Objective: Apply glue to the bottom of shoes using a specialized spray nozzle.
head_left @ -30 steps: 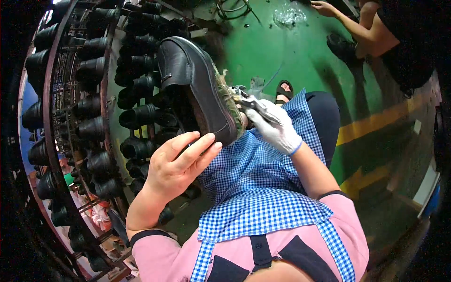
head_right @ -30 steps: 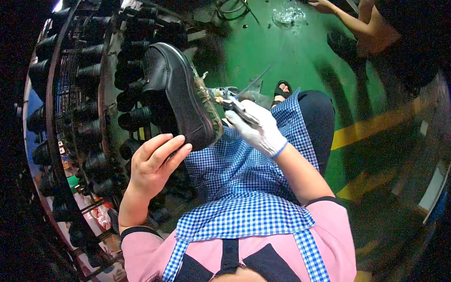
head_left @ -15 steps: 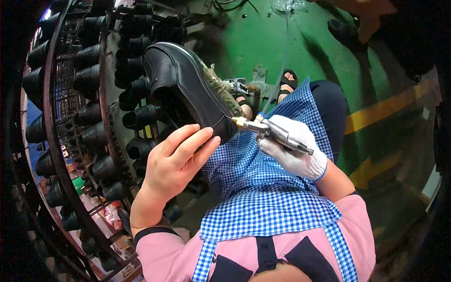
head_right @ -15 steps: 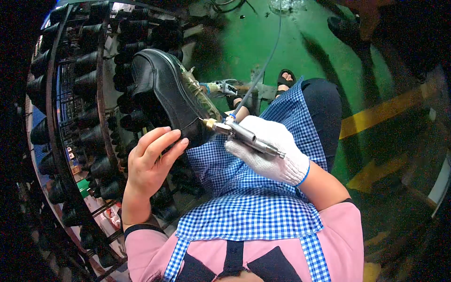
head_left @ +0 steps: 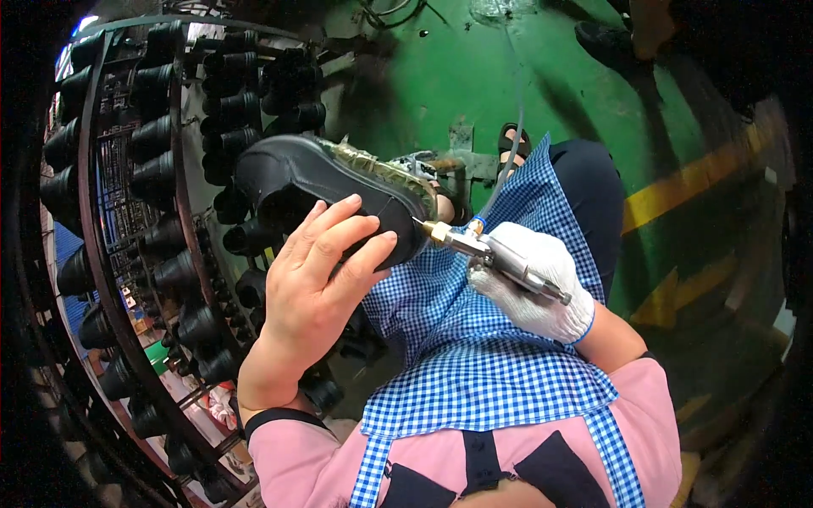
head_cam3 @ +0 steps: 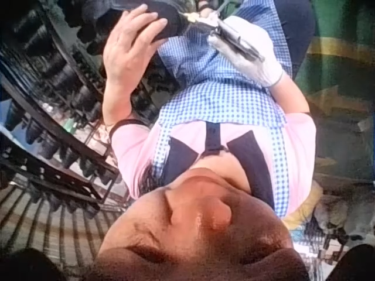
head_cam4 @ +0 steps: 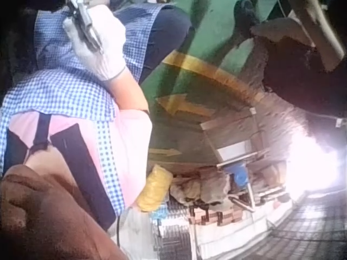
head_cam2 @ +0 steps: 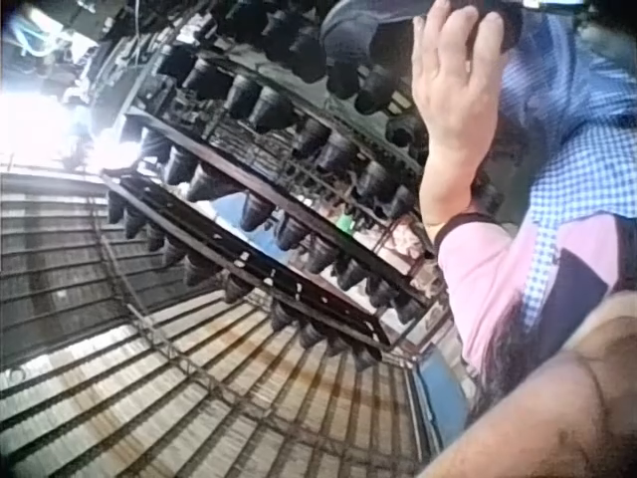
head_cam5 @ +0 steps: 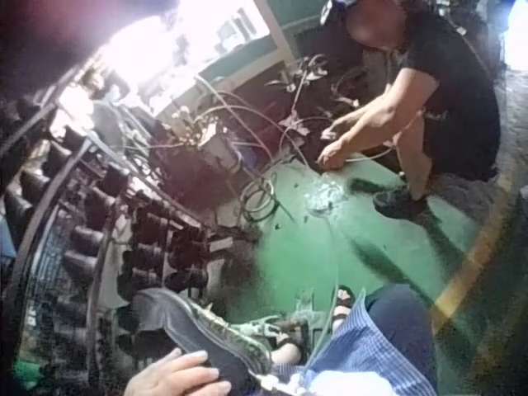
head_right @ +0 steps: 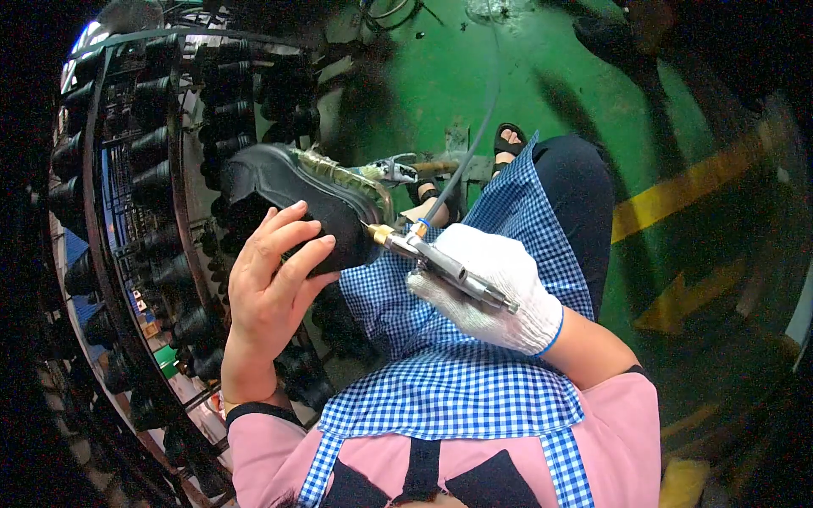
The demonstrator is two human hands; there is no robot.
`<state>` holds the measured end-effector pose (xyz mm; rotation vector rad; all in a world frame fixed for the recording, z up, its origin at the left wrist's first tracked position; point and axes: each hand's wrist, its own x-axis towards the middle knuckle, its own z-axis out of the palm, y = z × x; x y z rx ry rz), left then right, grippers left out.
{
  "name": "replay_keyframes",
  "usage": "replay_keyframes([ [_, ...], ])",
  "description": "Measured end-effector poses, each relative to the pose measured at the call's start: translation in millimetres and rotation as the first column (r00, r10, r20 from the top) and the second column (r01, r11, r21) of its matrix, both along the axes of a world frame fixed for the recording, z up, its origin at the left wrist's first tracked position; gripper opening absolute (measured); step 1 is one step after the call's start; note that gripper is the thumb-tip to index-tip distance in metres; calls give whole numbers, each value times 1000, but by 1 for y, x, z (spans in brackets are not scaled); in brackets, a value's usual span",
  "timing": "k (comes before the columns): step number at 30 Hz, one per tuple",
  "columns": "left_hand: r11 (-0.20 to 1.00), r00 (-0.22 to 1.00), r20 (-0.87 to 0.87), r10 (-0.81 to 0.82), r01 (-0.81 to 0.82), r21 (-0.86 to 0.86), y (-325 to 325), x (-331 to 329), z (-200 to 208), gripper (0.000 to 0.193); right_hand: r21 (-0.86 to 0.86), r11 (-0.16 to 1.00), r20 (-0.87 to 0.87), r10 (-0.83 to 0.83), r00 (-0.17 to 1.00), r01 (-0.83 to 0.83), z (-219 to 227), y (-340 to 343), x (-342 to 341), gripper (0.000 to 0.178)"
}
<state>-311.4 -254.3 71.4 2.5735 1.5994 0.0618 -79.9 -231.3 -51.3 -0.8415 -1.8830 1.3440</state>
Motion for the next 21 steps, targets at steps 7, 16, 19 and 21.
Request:
replay_keyframes([
  [7,995,994,46,99,-100,12,25,11,-8,50,-18,998,-18,-65,998,65,0,14,1,18],
  [16,952,966,-71,250,-232,197,74,13,-12,43,-31,981,-152,-194,969,192,-7,48,-33,14],
  [19,938,946,-132,296,-261,227,89,2,-14,37,6,965,-230,-253,940,262,-11,60,-51,14],
  [21,926,926,-179,332,-284,248,95,-6,-15,36,24,968,-215,-237,947,248,-13,65,-60,15],
])
